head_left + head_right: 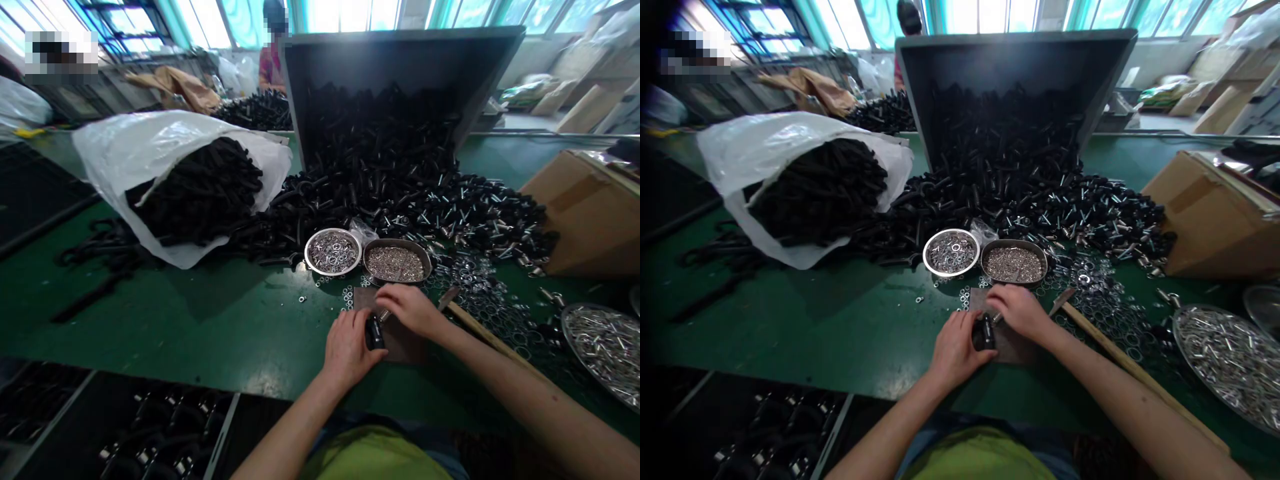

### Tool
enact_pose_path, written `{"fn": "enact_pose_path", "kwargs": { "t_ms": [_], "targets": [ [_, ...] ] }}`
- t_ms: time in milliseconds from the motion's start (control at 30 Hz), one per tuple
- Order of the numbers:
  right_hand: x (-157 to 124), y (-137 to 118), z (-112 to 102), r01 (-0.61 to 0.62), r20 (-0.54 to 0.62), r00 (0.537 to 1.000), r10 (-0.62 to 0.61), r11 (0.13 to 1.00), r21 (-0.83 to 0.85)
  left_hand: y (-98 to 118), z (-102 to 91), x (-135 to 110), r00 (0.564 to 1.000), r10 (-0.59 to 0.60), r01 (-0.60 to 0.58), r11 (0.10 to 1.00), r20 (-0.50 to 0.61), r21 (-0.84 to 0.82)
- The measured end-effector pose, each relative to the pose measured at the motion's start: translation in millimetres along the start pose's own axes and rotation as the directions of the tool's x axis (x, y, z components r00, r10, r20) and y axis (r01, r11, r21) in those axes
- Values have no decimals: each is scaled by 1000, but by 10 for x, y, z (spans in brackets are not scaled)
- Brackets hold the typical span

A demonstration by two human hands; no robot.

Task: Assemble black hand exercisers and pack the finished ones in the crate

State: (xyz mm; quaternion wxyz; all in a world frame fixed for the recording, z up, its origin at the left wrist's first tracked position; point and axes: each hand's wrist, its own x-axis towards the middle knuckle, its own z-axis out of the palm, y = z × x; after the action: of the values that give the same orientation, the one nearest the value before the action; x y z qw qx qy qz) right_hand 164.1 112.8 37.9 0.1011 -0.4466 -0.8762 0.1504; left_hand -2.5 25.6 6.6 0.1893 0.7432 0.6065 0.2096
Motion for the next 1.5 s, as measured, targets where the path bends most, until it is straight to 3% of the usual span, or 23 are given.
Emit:
{"fn": "enact_pose_path", "kwargs": {
  "t_ms": [67,133,300,433,733,900,1067,1167,1267,1333,1400,1500],
  "targets": [
    [245,229,-125,-146,-57,989,139,980,-134,3,-12,2,1000,0,0,1000,10,-5],
    [486,446,-167,-211,-68,977,202,957,-198,8,-21,4,1000,-2,2,1000,24,1],
    [797,729,4,-266,-28,963,268,928,-261,18,-29,5,999,1,-1,1000,41,9],
    [780,770,88,-303,-41,952,304,914,-270,15,-21,13,999,-13,14,1000,32,-9],
    [701,839,31,-403,-59,915,400,895,-189,-16,-33,74,998,-63,62,983,-5,-171],
    [674,839,6,-423,-90,905,416,902,-87,-71,-55,105,984,-176,166,897,14,-409],
    [643,844,-41,-393,-97,914,394,919,29,-64,-94,143,975,-213,206,791,55,-576],
    [588,795,-118,-375,-116,916,385,922,102,-80,-114,163,923,-359,337,585,137,-738],
    [452,652,-205,-345,-170,912,373,923,172,-121,-141,165,833,-456,434,185,314,-882],
    [307,490,-220,-321,-219,895,389,901,291,-144,-167,158,785,-436,437,-112,439,-893],
    [140,285,-175,-265,-211,886,412,826,498,-146,-199,148,750,-385,430,-333,537,-839],
    [-75,-41,-34,-163,-130,919,373,659,734,-104,-256,133,722,-313,431,-494,617,-755]
  ]
}}
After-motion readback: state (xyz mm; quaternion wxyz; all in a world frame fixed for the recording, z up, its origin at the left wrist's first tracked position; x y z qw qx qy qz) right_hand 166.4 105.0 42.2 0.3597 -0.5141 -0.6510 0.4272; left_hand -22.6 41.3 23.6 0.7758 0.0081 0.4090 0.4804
